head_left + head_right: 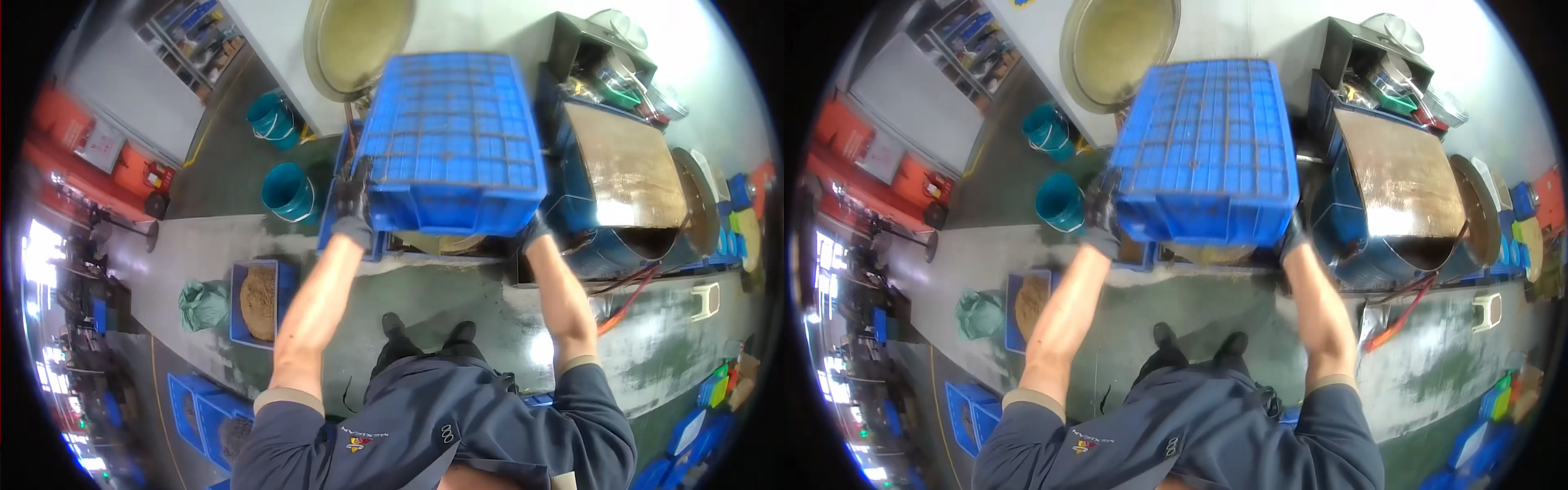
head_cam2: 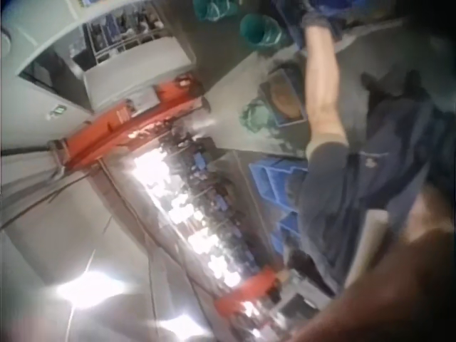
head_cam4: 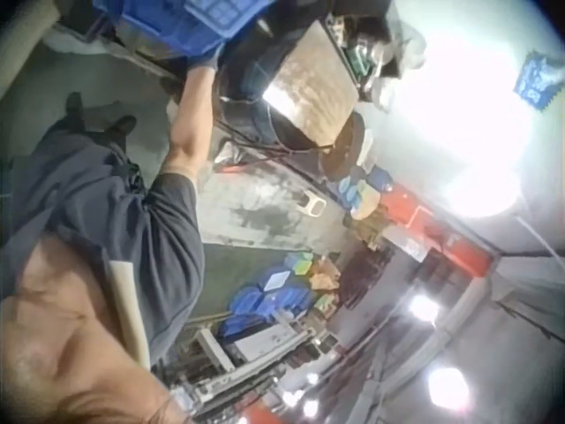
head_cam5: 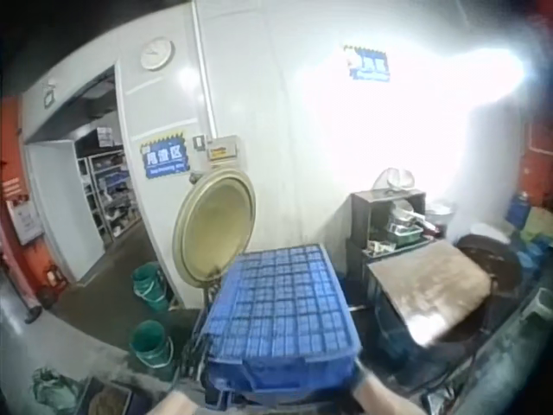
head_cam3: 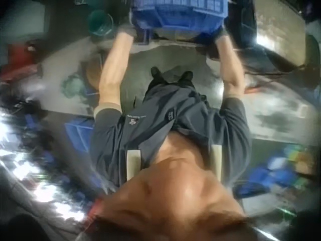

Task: Loading raw material into an industrial centrifuge, stirring the contents with a spatula, and filling containers with processed liquid.

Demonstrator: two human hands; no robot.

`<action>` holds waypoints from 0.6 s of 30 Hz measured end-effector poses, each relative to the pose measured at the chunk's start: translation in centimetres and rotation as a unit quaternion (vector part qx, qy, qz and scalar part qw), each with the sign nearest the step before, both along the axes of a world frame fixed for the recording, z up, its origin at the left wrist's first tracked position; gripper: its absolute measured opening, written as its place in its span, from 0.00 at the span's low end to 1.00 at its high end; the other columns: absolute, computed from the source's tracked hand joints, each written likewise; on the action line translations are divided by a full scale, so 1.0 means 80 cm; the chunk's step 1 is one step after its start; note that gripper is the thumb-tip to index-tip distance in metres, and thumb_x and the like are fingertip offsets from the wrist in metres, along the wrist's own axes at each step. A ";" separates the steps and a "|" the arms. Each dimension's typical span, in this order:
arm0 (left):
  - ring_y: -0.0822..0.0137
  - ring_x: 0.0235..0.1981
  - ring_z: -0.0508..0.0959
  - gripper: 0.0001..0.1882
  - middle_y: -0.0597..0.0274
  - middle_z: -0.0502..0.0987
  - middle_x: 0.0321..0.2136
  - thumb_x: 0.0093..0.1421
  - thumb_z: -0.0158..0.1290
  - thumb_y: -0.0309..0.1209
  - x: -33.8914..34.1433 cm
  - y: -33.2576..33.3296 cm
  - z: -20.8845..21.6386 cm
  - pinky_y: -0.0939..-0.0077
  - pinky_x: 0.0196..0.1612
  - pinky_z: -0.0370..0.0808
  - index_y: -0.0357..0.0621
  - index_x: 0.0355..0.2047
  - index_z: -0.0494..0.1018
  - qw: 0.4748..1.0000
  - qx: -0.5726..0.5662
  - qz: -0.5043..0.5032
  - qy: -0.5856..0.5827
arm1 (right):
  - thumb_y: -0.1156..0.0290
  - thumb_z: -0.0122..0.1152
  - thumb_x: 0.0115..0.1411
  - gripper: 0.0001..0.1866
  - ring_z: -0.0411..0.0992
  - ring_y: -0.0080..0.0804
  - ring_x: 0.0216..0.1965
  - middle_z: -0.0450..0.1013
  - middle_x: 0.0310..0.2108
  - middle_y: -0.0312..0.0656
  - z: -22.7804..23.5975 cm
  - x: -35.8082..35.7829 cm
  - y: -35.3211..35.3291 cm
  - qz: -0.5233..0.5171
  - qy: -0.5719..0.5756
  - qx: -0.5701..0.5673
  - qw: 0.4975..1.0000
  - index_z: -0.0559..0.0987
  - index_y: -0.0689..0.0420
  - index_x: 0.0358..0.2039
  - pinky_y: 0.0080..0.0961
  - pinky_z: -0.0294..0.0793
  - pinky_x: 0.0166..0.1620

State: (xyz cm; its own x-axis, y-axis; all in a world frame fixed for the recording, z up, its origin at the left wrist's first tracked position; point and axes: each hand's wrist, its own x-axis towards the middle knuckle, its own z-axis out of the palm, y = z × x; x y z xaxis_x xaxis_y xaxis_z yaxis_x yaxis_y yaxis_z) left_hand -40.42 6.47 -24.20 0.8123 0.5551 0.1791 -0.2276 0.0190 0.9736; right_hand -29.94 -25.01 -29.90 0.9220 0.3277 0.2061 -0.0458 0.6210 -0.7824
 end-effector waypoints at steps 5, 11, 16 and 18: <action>0.60 0.45 0.74 0.20 0.53 0.75 0.45 0.63 0.51 0.36 -0.041 -0.025 0.124 0.68 0.50 0.70 0.35 0.50 0.70 0.991 0.042 -0.062 -0.110 | 0.52 0.46 0.65 0.30 0.63 0.41 0.57 0.63 0.60 0.43 -0.001 0.022 -0.049 -0.116 -0.112 -0.275 0.948 0.62 0.55 0.62 0.39 0.63 0.60; 0.60 0.45 0.74 0.19 0.53 0.72 0.50 0.61 0.53 0.35 -0.045 0.134 -0.050 0.68 0.50 0.71 0.39 0.50 0.71 0.965 -0.035 -0.086 -0.243 | 0.53 0.48 0.64 0.32 0.57 0.41 0.62 0.58 0.62 0.46 -0.023 -0.108 0.065 -0.125 -0.069 -0.235 0.962 0.59 0.56 0.63 0.37 0.60 0.62; 0.62 0.46 0.74 0.24 0.55 0.72 0.50 0.59 0.56 0.35 -0.153 0.035 0.019 0.69 0.50 0.72 0.38 0.54 0.66 0.951 -0.152 -0.208 0.170 | 0.64 0.53 0.63 0.27 0.64 0.34 0.56 0.64 0.58 0.44 -0.065 -0.228 -0.047 -0.070 -0.101 -0.433 0.893 0.63 0.59 0.61 0.29 0.69 0.55; 0.63 0.46 0.74 0.25 0.55 0.72 0.50 0.59 0.56 0.34 -0.180 0.056 0.015 0.69 0.50 0.72 0.37 0.55 0.65 0.923 -0.244 -0.216 0.204 | 0.64 0.53 0.64 0.25 0.68 0.31 0.52 0.68 0.54 0.43 0.018 -0.273 -0.068 -0.106 -0.020 -0.458 0.883 0.65 0.60 0.59 0.27 0.71 0.52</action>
State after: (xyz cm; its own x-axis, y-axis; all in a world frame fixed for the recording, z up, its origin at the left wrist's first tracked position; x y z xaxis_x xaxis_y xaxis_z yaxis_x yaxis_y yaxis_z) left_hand -54.79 10.97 -23.02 0.9210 0.0974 -0.3773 0.2882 0.4812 0.8279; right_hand -51.76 -30.46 -28.42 0.9806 0.1951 -0.0209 0.0354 -0.2806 -0.9592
